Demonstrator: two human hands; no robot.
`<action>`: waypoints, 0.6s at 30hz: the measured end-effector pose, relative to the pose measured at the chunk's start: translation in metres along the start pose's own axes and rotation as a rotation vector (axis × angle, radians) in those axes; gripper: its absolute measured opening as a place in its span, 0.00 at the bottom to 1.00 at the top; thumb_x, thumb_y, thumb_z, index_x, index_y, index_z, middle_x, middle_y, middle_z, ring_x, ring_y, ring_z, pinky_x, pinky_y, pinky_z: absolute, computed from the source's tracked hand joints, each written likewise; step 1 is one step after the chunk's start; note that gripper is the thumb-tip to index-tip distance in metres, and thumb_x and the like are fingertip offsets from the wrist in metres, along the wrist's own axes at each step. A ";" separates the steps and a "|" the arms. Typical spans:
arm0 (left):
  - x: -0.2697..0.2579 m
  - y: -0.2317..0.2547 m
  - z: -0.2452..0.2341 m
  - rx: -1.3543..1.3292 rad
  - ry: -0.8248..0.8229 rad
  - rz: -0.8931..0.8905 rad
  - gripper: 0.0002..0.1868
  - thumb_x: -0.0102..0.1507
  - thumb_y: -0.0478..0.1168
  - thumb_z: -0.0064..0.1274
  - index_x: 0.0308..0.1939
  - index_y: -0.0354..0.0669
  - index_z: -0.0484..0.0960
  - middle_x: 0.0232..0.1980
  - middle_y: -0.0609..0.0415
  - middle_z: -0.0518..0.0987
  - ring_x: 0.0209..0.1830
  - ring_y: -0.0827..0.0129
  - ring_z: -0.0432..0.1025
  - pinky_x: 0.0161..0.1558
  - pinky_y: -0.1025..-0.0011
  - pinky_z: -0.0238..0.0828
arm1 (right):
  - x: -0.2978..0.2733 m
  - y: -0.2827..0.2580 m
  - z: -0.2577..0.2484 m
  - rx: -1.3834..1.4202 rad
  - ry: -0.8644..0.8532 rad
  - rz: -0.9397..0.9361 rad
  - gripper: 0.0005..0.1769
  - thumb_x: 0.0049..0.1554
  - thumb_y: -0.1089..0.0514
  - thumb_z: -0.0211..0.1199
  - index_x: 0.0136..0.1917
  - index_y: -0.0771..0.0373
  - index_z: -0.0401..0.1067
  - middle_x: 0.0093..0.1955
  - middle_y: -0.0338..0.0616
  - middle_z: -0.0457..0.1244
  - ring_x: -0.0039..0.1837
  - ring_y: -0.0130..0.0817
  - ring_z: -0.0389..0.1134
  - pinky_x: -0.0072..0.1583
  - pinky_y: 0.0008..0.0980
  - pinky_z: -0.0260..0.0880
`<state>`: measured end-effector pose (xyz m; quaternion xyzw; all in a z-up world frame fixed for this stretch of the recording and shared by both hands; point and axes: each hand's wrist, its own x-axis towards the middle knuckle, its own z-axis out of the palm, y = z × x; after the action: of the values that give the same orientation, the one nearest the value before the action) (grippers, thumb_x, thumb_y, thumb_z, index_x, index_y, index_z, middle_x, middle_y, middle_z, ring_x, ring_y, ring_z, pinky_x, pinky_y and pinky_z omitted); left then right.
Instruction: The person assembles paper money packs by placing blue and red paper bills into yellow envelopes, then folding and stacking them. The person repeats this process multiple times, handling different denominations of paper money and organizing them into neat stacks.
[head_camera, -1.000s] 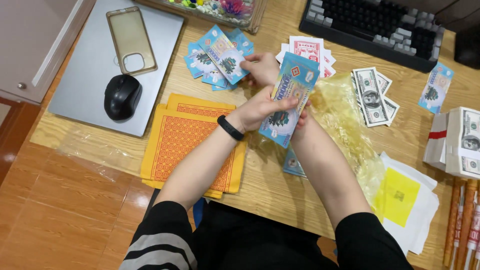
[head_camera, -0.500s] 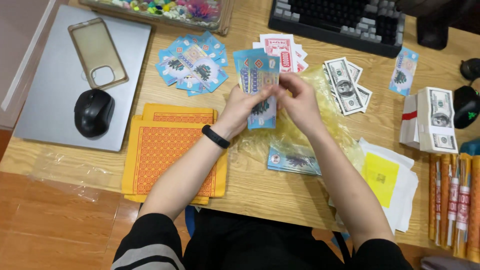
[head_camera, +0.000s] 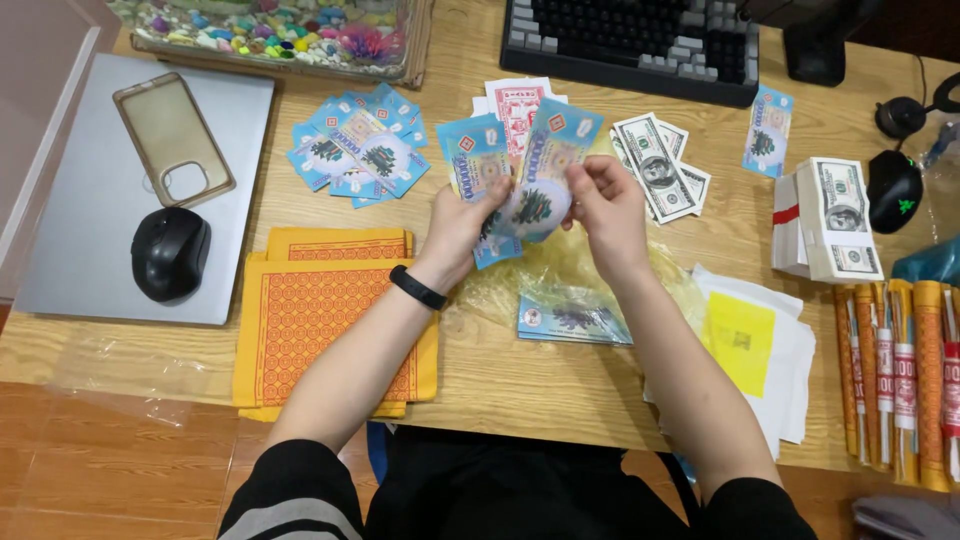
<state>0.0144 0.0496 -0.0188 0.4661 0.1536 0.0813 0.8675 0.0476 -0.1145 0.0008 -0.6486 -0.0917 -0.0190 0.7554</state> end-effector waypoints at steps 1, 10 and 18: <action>0.006 -0.008 -0.006 0.041 -0.006 0.015 0.14 0.54 0.40 0.68 0.36 0.38 0.80 0.32 0.54 0.81 0.31 0.73 0.77 0.36 0.72 0.76 | -0.002 0.007 0.001 -0.017 -0.029 0.026 0.06 0.61 0.62 0.60 0.47 0.69 0.68 0.33 0.43 0.59 0.30 0.29 0.65 0.30 0.25 0.71; -0.011 -0.012 -0.007 0.083 -0.138 0.088 0.20 0.47 0.34 0.71 0.39 0.34 0.80 0.37 0.47 0.82 0.41 0.63 0.78 0.45 0.65 0.76 | -0.011 0.002 0.031 -0.112 -0.091 0.038 0.10 0.57 0.62 0.66 0.49 0.67 0.69 0.33 0.45 0.60 0.26 0.28 0.62 0.25 0.24 0.62; 0.008 -0.015 -0.010 0.287 -0.104 0.120 0.18 0.48 0.36 0.71 0.39 0.38 0.83 0.34 0.52 0.82 0.37 0.71 0.77 0.42 0.68 0.75 | 0.009 0.022 0.021 -0.240 0.016 0.070 0.07 0.55 0.58 0.69 0.40 0.62 0.74 0.28 0.39 0.62 0.27 0.20 0.61 0.25 0.20 0.61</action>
<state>0.0185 0.0517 -0.0380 0.5970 0.0905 0.0858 0.7925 0.0570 -0.0899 -0.0167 -0.7370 -0.0601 -0.0084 0.6732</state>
